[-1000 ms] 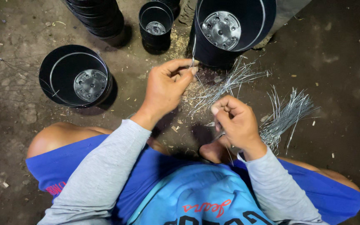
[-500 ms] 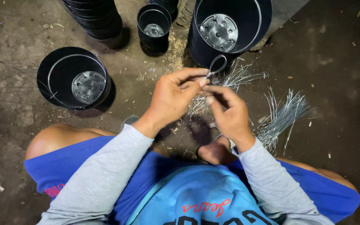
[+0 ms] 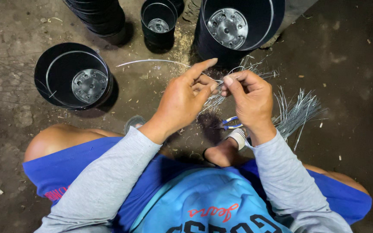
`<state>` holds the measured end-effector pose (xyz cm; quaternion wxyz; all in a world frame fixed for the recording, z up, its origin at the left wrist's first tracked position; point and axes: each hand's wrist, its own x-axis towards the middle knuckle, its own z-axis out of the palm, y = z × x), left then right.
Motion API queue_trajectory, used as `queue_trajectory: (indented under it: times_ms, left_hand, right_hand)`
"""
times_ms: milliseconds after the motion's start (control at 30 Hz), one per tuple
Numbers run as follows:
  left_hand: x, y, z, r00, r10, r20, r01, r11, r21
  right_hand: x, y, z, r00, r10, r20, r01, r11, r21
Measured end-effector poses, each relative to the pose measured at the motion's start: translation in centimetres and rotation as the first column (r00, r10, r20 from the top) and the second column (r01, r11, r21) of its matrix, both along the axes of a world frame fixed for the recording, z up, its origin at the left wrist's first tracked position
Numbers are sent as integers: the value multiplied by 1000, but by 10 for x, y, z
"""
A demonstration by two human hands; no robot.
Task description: The person sits on the floor and threads metal wires through holes in the bottom of black plastic planters. They bend the wires to secure them, then place the finished planters into a stack.
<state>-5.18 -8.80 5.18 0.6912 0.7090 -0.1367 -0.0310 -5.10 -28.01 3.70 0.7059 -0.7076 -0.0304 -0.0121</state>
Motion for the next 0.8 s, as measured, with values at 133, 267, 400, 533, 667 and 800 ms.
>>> queue_trajectory:
  times_ms: [133, 267, 400, 533, 667, 800]
  left_hand:
    - [2, -1, -1, 998, 48, -36, -47, 999, 18]
    - [5, -7, -2, 991, 135, 1, -133, 979, 154]
    - [4, -11, -5, 933, 175, 316, -275, 910, 309]
    - [3, -13, -11, 896, 157, 416, -334, 854, 398]
    - [12, -12, -18, 886, 149, 439, -310, 895, 322]
    - [26, -4, -26, 938, 250, 241, -284, 951, 122]
  right_hand:
    - [-1, -1, -5, 999, -42, 13, 43, 998, -47]
    - [2, 4, -5, 996, -90, 22, 92, 989, -114]
    - [-1, 8, 6, 989, -94, 113, 124, 947, -295]
    - [-5, 11, 19, 921, 34, 387, 205, 803, -559]
    - [2, 6, 23, 913, 97, 396, 163, 803, -573]
    - [11, -4, 16, 967, 104, 233, -29, 952, -304]
